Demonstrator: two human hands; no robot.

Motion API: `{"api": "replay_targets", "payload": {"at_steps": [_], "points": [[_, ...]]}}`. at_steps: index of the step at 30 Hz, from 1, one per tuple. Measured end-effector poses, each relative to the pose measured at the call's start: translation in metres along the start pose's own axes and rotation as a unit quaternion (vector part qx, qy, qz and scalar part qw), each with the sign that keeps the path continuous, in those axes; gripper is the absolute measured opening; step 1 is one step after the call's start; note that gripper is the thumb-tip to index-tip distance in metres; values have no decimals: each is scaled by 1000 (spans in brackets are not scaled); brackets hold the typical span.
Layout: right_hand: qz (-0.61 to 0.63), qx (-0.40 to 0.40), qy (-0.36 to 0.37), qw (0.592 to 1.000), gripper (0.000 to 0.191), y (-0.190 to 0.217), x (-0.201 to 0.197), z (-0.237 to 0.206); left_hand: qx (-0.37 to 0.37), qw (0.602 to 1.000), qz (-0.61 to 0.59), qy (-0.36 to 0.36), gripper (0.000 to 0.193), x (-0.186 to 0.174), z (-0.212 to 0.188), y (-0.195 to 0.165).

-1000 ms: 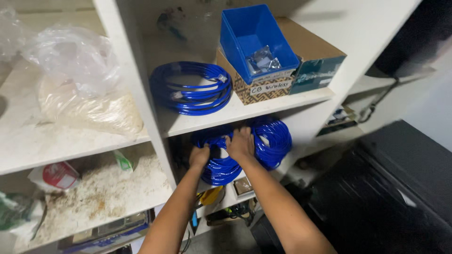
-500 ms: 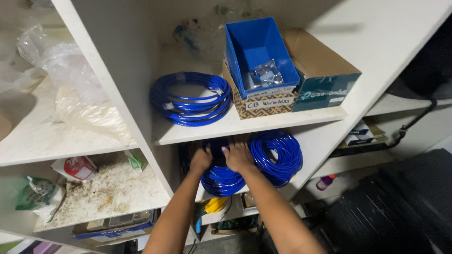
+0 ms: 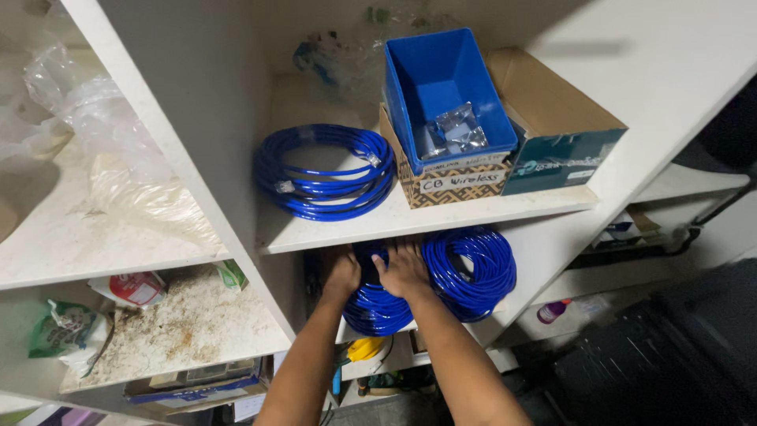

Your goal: The person coils a blue flexible cable into loops on a work table, then carries each coil to a white shelving unit and places it with the other coiled cables on a shelf. They repeat the coiling and shelving cycle for several coils.

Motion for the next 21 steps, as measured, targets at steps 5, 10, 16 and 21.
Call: {"api": "replay_targets", "payload": {"at_steps": [5,10,16,21], "points": [[44,40,61,996,71,-4,-1,10,-102,988,-36,113,60,-12,15,-8],[63,-11,-34,997,64,1,-34,13,-84,953,32,289,64,-60,26,-57],[-31,78,-63,994,55,-21,-74,-2,-6,950,119,288,78,-85,13,-74],[105,165,-15,981,66,-45,-72,-26,-5,950,143,277,80,-71,-6,-65]]}}
Point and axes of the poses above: each hand's wrist, its own z-axis towards the middle knuckle, its own x-axis out of the palm, y = z × x, the point moved 1 cm from there along z, towards the middle knuckle, and after that the axes turned 12 degrees about z, right-handed, at the moved point
